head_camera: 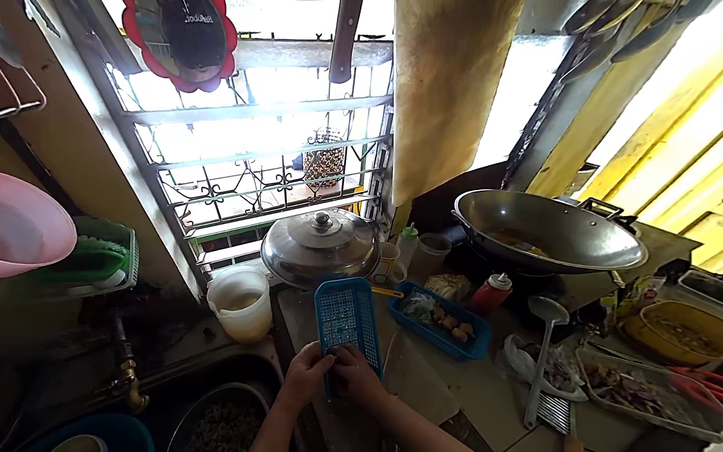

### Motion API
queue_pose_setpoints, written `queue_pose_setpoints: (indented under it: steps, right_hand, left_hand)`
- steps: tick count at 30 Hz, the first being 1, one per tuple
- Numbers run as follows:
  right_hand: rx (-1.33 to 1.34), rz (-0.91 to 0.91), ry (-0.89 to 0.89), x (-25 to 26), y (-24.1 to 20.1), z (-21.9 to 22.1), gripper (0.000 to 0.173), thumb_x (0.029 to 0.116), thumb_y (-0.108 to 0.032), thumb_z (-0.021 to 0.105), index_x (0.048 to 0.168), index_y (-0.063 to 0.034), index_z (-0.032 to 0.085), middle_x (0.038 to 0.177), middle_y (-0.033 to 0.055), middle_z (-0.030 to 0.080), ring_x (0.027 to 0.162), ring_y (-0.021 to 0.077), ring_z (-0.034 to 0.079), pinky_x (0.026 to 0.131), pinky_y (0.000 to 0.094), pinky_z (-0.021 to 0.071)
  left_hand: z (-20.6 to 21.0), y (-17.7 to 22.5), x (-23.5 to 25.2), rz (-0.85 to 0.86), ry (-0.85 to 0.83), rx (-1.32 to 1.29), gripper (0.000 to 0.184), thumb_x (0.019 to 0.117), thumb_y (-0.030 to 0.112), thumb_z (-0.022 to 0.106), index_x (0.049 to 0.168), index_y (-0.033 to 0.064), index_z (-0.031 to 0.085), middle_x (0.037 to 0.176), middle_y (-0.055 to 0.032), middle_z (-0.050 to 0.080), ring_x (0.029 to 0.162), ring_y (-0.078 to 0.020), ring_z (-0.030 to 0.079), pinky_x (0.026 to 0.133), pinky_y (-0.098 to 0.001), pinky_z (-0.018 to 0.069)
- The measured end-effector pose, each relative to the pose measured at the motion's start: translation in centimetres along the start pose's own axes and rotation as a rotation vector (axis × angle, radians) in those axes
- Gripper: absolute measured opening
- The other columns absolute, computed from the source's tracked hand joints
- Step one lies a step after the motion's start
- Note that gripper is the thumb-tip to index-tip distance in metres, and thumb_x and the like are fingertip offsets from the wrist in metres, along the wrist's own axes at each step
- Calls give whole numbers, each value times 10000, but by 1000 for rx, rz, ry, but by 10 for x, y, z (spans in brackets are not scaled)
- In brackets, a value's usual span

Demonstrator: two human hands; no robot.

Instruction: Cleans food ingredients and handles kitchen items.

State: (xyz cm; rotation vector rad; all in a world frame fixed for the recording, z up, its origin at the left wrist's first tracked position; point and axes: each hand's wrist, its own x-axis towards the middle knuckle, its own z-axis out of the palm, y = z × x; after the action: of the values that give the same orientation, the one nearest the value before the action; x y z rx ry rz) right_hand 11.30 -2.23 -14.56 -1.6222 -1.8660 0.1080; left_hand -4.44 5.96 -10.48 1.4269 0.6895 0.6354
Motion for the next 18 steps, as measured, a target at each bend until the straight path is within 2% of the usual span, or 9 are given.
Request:
queue_pose_setpoints:
  steps: [3,7,10,13,15,18]
  right_hand:
    - [-46,-22,-34,0,0,-6,191,947,-186,645,1045,-137,802,1287,78,702,1290,318,585,1105,493,459]
    - [-81,-5,-62,0,4,-10,182,979,-195,635,1039,-127,793,1230,84,720,1286,306,596,1120,482,457]
    - [-110,34,-2,3,1,-8,192,983,-208,627,1033,-130,795,1211,99,723,1270,305,610,1110,475,470]
    - [-87,35,112,10,-17,-4,209,945,-163,648,1083,-96,789,1244,156,709,1254,371,618,1091,529,476]
    - [-27,47,112,14,-24,-2,221,926,-116,646,1088,-59,784,1236,172,710,1262,394,608,1097,546,460]
    - [-11,43,109,17,-19,3,212,893,-114,656,1045,-65,796,1194,147,729,1250,375,611,1097,536,456]
  left_hand:
    - [0,-3,4,85,10,39,181,952,180,674,1037,23,707,1206,-110,671,1090,-169,660,951,-330,560]
    - [-2,0,4,161,27,134,141,943,170,676,912,33,690,1340,-135,626,1261,-185,593,1043,-342,516]
    - [-4,13,3,184,26,267,172,953,199,662,903,36,683,1391,-136,598,1315,-172,552,1078,-323,477]
    - [-1,30,4,174,-7,390,207,968,222,657,915,23,684,1407,-139,588,1332,-168,538,1094,-318,458]
    - [1,39,5,160,-27,437,215,974,224,654,923,18,680,1422,-148,577,1347,-180,528,1104,-328,448]
    - [4,51,8,143,-62,475,211,979,219,647,920,18,673,1446,-153,552,1366,-183,507,1109,-331,439]
